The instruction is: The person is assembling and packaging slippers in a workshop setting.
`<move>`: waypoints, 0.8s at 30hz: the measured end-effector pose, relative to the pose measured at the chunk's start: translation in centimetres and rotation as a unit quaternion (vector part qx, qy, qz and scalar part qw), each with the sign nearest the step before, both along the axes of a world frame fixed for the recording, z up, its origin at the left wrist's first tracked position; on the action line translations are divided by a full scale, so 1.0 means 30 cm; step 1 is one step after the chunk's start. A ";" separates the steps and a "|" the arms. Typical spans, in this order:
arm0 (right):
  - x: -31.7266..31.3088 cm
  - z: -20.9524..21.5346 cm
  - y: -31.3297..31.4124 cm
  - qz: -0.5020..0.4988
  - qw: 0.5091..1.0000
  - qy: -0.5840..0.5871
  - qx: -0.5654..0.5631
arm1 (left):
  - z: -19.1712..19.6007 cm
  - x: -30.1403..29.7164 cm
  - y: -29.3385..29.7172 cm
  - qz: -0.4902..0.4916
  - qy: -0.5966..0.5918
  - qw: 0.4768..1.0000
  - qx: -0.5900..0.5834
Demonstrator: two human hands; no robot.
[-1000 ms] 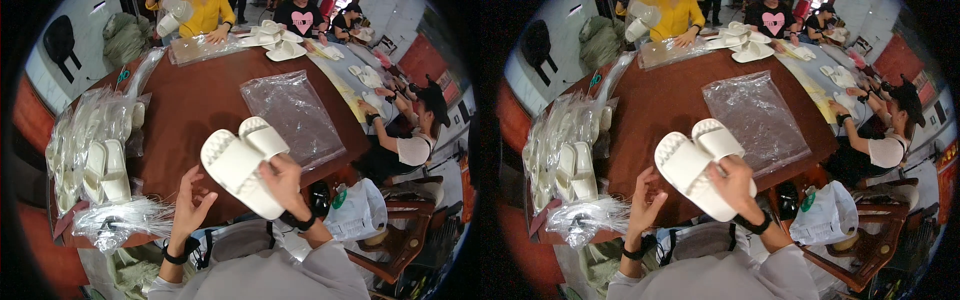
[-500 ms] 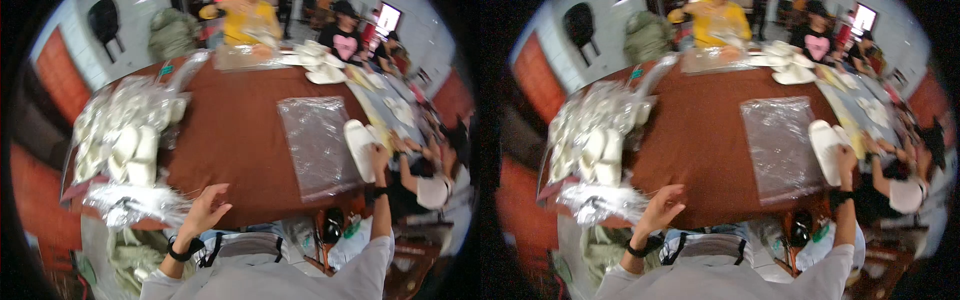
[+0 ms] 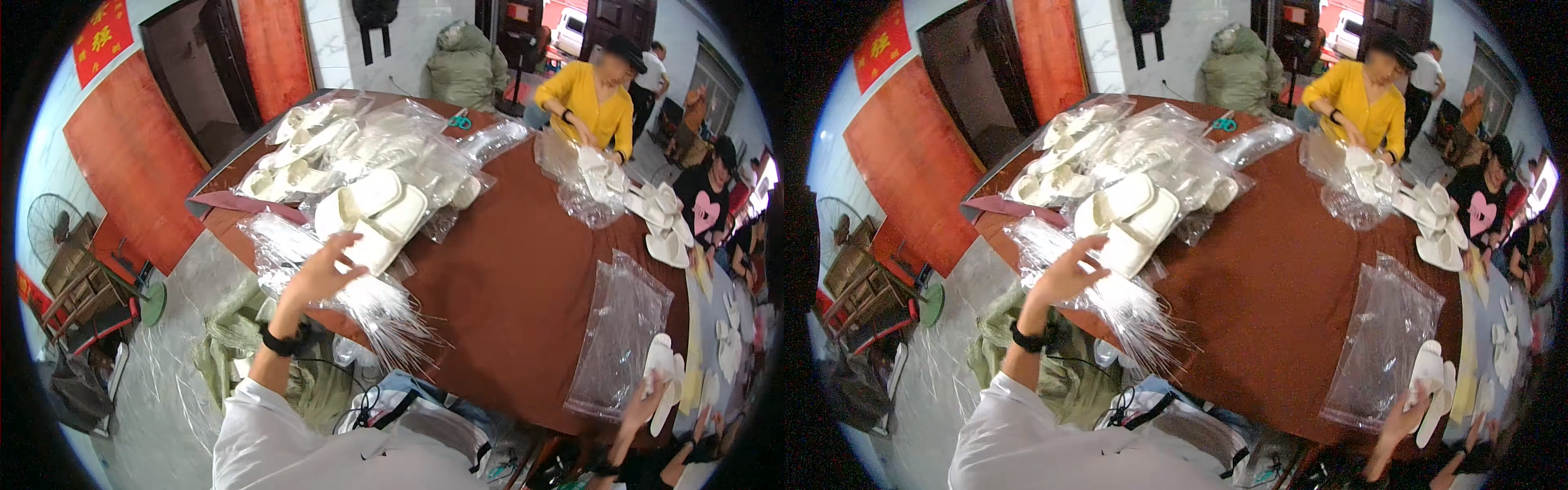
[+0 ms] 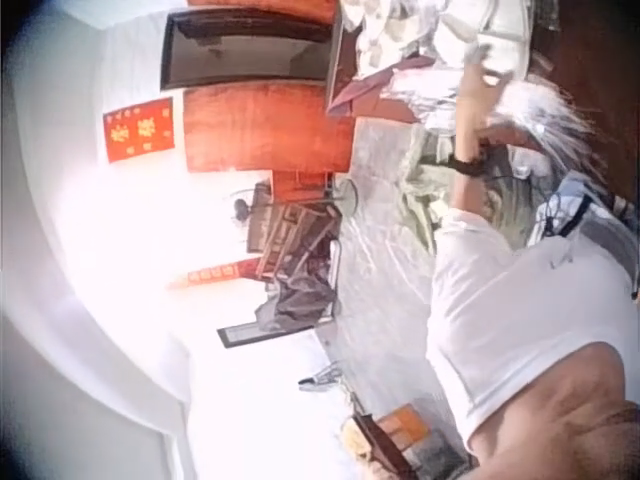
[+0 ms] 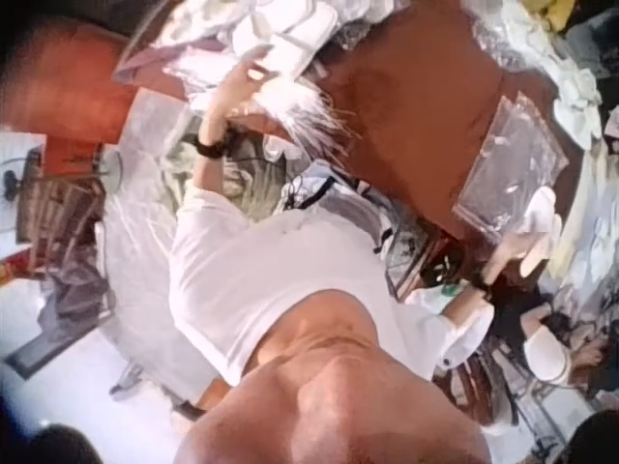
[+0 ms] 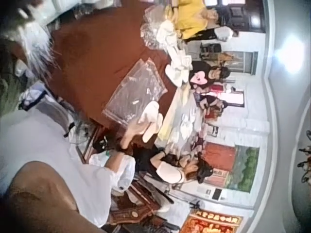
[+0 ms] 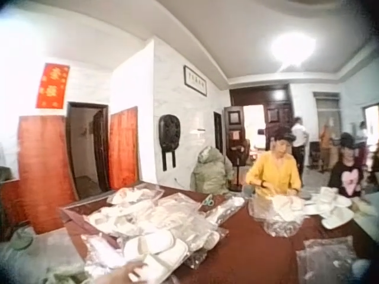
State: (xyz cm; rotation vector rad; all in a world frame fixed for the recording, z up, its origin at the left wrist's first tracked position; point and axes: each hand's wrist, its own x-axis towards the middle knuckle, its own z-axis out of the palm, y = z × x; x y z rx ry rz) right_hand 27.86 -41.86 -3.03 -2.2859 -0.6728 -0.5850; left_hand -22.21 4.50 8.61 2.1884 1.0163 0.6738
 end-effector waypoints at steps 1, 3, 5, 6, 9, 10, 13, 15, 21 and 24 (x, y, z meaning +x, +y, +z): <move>-0.104 0.005 0.075 0.090 0.982 0.104 0.130 | -0.019 -0.051 0.103 0.015 0.000 0.999 0.044; -0.352 0.116 0.252 0.155 0.968 0.171 0.094 | -0.006 -0.123 0.290 0.058 0.034 0.995 0.073; -0.539 0.219 0.419 0.245 0.948 0.194 0.066 | 0.007 -0.175 0.458 0.116 0.059 0.988 0.082; -0.555 0.207 0.468 0.309 0.930 0.194 0.042 | -0.011 -0.208 0.545 0.150 0.051 0.982 0.102; -0.679 0.333 0.678 0.400 0.875 0.274 -0.010 | 0.014 -0.231 0.710 0.184 0.090 0.976 0.078; -0.698 0.355 0.746 0.431 0.853 0.295 -0.022 | 0.024 -0.229 0.752 0.192 0.087 0.976 0.057; -0.729 0.347 0.979 0.463 0.793 0.396 0.012 | 0.065 -0.125 0.824 0.162 0.055 0.985 -0.019; -0.748 0.329 1.167 0.437 0.713 0.548 -0.010 | 0.018 -0.181 0.935 0.158 0.049 0.986 0.026; -0.641 0.235 1.622 0.344 0.707 0.617 -0.016 | -0.055 0.072 1.040 0.029 0.054 0.997 0.046; -0.615 0.170 1.762 0.338 0.662 0.669 0.014 | -0.123 0.119 1.072 0.012 0.104 0.988 0.112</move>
